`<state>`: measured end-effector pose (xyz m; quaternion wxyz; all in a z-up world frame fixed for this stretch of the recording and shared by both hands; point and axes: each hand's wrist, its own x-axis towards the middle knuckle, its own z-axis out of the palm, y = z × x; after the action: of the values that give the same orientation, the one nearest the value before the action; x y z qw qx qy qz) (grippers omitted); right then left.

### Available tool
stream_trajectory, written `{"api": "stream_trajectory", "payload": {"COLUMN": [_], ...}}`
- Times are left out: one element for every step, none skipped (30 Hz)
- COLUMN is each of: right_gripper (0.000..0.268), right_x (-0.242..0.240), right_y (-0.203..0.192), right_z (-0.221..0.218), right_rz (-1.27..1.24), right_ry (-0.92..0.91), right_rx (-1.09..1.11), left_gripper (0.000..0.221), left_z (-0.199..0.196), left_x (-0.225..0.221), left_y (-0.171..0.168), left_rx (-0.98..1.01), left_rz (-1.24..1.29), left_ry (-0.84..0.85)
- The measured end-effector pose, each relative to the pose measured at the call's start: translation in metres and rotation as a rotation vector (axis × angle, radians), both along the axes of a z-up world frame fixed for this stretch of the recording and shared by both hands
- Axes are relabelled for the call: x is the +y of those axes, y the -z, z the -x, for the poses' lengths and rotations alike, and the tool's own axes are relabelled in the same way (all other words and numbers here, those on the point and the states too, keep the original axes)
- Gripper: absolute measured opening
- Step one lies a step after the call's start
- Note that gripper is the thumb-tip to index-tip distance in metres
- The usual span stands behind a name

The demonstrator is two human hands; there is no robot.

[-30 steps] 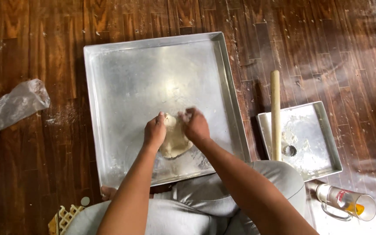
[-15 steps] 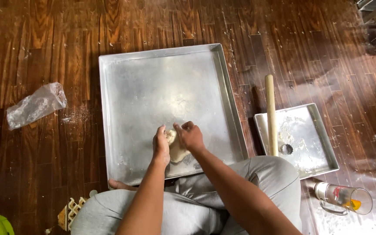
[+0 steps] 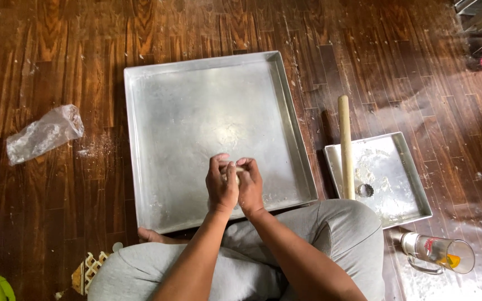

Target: Kneading a small piece of dough on a metal tray while sitting on the floor, including a brief moment of pouring liquid onto the dough.

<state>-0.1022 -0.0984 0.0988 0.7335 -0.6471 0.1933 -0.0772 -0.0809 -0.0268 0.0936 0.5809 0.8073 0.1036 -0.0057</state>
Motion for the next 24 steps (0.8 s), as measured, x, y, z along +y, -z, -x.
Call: {"api": "stream_trajectory", "payload": {"right_gripper": [0.027,0.021,0.022,0.022,0.021,0.022,0.022,0.019,0.022,0.022,0.023,0.027,0.027,0.032,0.039,0.039,0.039,0.040,0.040,0.040,0.040,0.040,0.042,0.043], "right_x": [-0.002,-0.004,-0.007,-0.009,-0.013,-0.016,-0.016,-0.016,-0.015,-0.015,-0.015,-0.016,-0.017,-0.017,-0.016,-0.016,-0.016,-0.017,-0.019,-0.020,-0.021,-0.022,-0.021,-0.019], "right_y": [-0.005,-0.010,-0.016,0.001,0.018,0.035,0.052,0.069,0.087,0.084,0.080,0.075,0.087,0.098,0.111,0.111,0.109,0.107,0.106,0.106,0.107,0.106,0.105,0.105], "right_z": [-0.003,-0.006,-0.011,-0.013,-0.017,-0.021,-0.021,-0.022,-0.020,-0.022,-0.023,-0.024,-0.028,-0.032,-0.022,-0.012,-0.019,-0.025,-0.033,-0.041,-0.043,-0.044,-0.050,-0.055], "right_rz": [-0.001,-0.023,-0.043,-0.044,-0.024,-0.004,-0.003,-0.040,-0.076,-0.074,0.007,0.089,0.091,0.127,0.163,0.165,0.203,0.242,0.243,0.346,0.447,0.449,0.535,0.621], "right_ry": [-0.002,-0.007,-0.004,0.002,-0.042,-0.086,-0.085,-0.029,0.026,0.025,0.027,0.029,0.035,0.072,0.095,0.088,0.088,0.089,0.095,0.077,0.048,0.043,0.023,0.002], "right_rx": [0.005,-0.076,-0.161,-0.159,-0.162,-0.164,-0.159,-0.101,-0.040,-0.032,0.054,0.139,0.136,0.171,0.227,0.246,0.214,0.182,0.179,0.157,0.148,0.158,0.177,0.196], "left_gripper": [0.036,0.028,0.024,0.024,0.023,0.023,0.023,0.023,0.025,0.025,0.027,0.028,0.028,0.024,0.023,0.023,0.018,0.018,0.018,0.020,0.022,0.022,0.022,0.022], "left_z": [0.000,-0.001,-0.005,-0.003,-0.003,-0.004,-0.003,-0.001,0.002,0.001,0.001,0.001,-0.005,-0.011,-0.004,0.002,-0.006,-0.015,-0.025,-0.035,-0.039,-0.041,-0.048,-0.055], "left_x": [0.000,-0.001,-0.002,-0.002,-0.002,-0.002,-0.005,-0.008,-0.011,-0.008,-0.007,-0.007,-0.007,-0.006,-0.004,-0.002,-0.001,0.000,0.001,0.001,0.002,0.004,0.008,0.013], "left_y": [-0.006,-0.013,-0.021,-0.009,0.003,0.016,0.021,0.027,0.033,0.039,0.043,0.048,0.041,0.034,0.029,0.039,0.048,0.056,0.060,0.066,0.072,0.080,0.088,0.098], "left_rx": [0.005,-0.239,-0.485,-0.484,-0.493,-0.503,-0.499,-0.489,-0.476,-0.468,-0.514,-0.561,-0.565,-0.585,-0.580,-0.560,-0.566,-0.572,-0.577,-0.580,-0.568,-0.556,-0.531,-0.505], "left_rz": [-0.001,-0.018,-0.032,-0.032,-0.049,-0.067,-0.066,-0.126,-0.186,-0.184,-0.257,-0.329,-0.324,-0.319,-0.320,-0.321,-0.364,-0.407,-0.404,-0.462,-0.523,-0.523,-0.559,-0.595], "left_ry": [-0.002,0.014,0.037,0.044,0.040,0.037,0.037,0.034,0.029,0.029,0.027,0.026,0.031,0.038,0.037,0.034,0.036,0.038,0.041,0.043,0.040,0.040,0.048,0.055]}}
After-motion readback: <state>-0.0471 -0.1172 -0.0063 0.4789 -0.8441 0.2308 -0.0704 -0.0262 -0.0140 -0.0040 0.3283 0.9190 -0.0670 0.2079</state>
